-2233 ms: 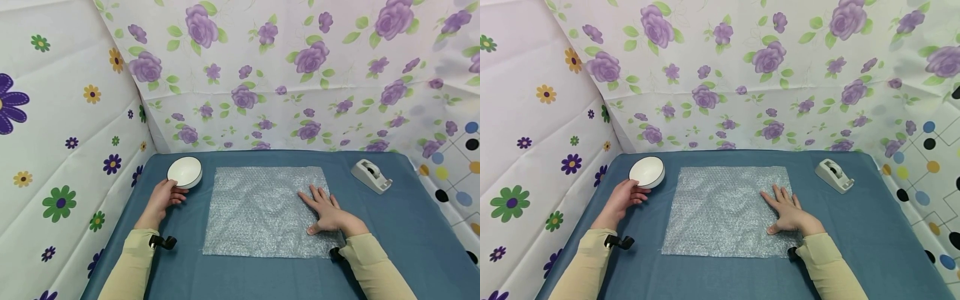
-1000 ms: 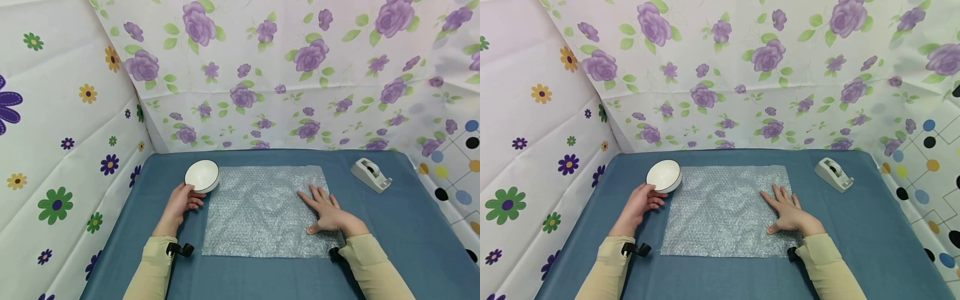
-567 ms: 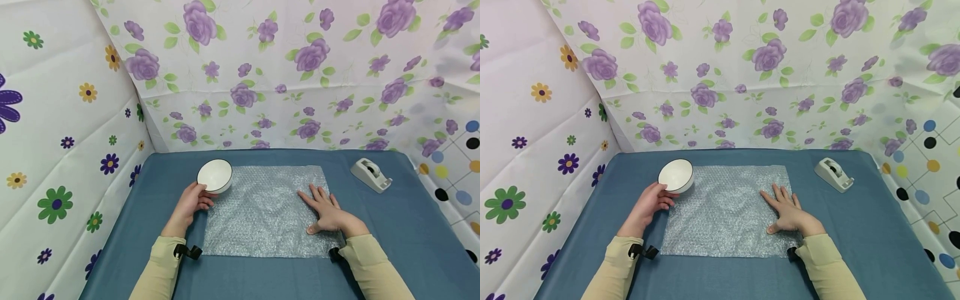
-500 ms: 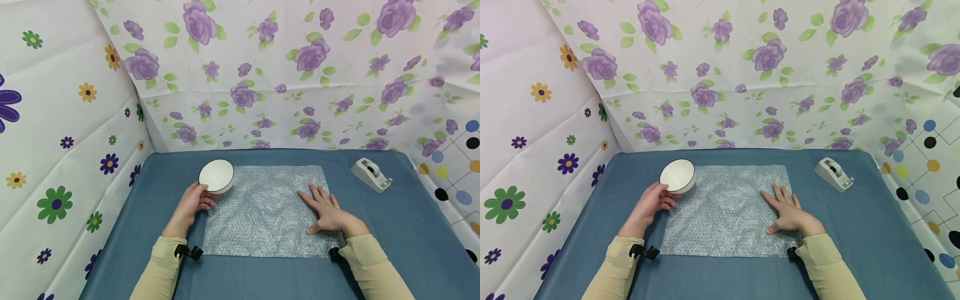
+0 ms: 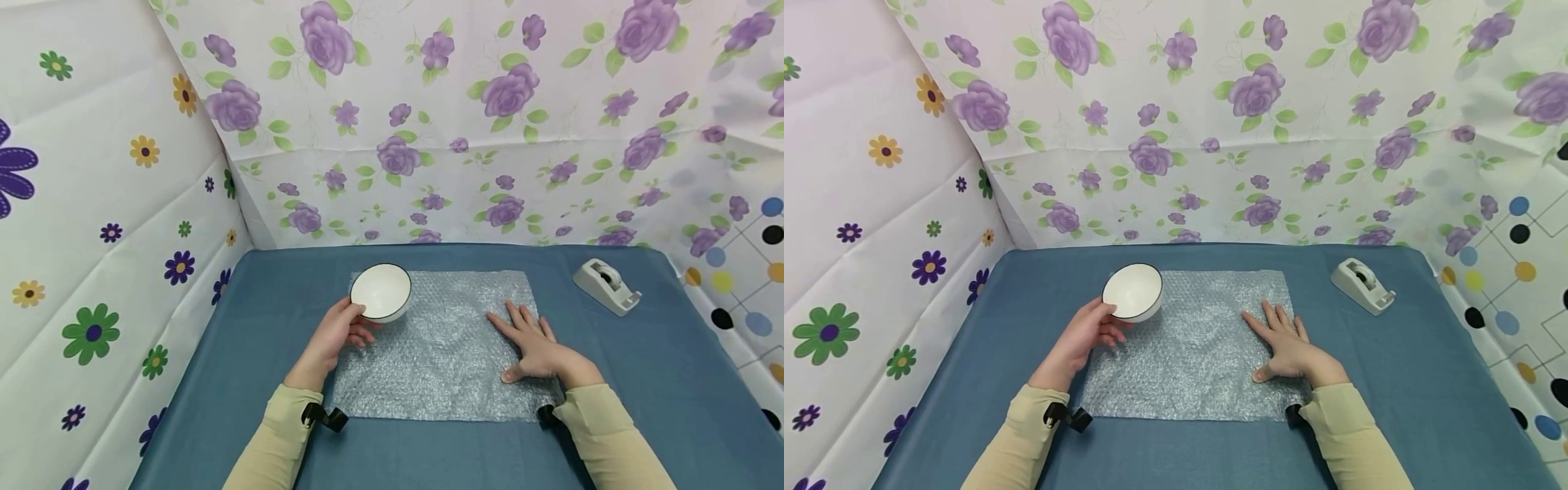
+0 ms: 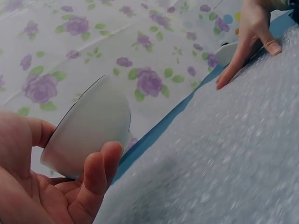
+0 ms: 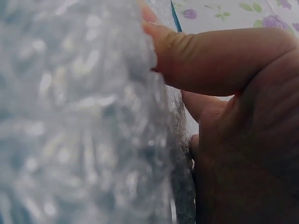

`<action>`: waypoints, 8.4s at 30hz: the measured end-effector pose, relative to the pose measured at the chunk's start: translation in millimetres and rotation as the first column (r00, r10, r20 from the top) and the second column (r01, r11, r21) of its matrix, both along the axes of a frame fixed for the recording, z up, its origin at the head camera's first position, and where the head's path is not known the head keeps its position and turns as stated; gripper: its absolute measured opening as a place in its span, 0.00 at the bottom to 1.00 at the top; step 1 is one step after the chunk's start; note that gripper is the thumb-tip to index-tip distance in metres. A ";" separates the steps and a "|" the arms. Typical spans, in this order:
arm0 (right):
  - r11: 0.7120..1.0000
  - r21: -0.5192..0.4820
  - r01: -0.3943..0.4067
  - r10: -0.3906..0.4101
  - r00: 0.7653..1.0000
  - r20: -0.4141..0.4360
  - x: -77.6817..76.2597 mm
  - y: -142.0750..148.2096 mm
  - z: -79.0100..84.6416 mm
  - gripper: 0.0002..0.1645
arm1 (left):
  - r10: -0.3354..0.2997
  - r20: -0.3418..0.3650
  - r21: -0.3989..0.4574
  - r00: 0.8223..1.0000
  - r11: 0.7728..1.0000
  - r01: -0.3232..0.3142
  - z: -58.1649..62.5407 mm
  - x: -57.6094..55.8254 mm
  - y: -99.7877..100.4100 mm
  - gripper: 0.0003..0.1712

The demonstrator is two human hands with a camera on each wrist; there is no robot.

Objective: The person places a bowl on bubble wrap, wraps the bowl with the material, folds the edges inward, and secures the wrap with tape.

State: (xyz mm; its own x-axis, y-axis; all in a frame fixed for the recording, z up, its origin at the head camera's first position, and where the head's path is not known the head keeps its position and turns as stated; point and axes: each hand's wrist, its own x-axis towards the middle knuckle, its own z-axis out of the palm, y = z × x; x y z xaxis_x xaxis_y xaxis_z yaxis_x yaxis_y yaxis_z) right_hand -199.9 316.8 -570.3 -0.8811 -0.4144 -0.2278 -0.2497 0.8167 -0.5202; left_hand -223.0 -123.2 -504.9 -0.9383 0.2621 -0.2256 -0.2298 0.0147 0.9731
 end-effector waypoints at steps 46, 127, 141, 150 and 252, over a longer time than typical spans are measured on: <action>1.000 -0.021 0.022 -0.023 0.999 -0.025 5.1 -4.1 2.6 0.81 | -0.178 0.036 0.023 0.983 0.984 0.177 -32.8 22.1 100.5 0.35; 0.999 -0.046 0.019 -0.021 0.999 -0.043 0.7 -5.9 5.3 0.79 | -0.175 0.079 -0.028 0.981 0.984 0.177 -22.9 13.3 84.8 0.41; 0.999 -0.029 0.038 -0.039 0.999 -0.031 4.3 -3.2 -0.4 0.82 | -0.276 -0.292 -0.592 0.916 0.804 0.054 -6.3 -6.1 45.9 0.43; 0.999 -0.037 0.030 -0.030 1.000 -0.008 4.4 -5.8 6.9 0.80 | -0.648 -0.114 -0.868 0.753 0.433 0.242 -8.4 -5.6 25.6 0.73; 0.891 -0.345 0.295 -0.198 0.937 0.289 106.4 46.7 46.0 0.21 | -0.609 -0.079 -0.847 0.789 0.458 0.269 -17.1 -8.5 22.9 0.72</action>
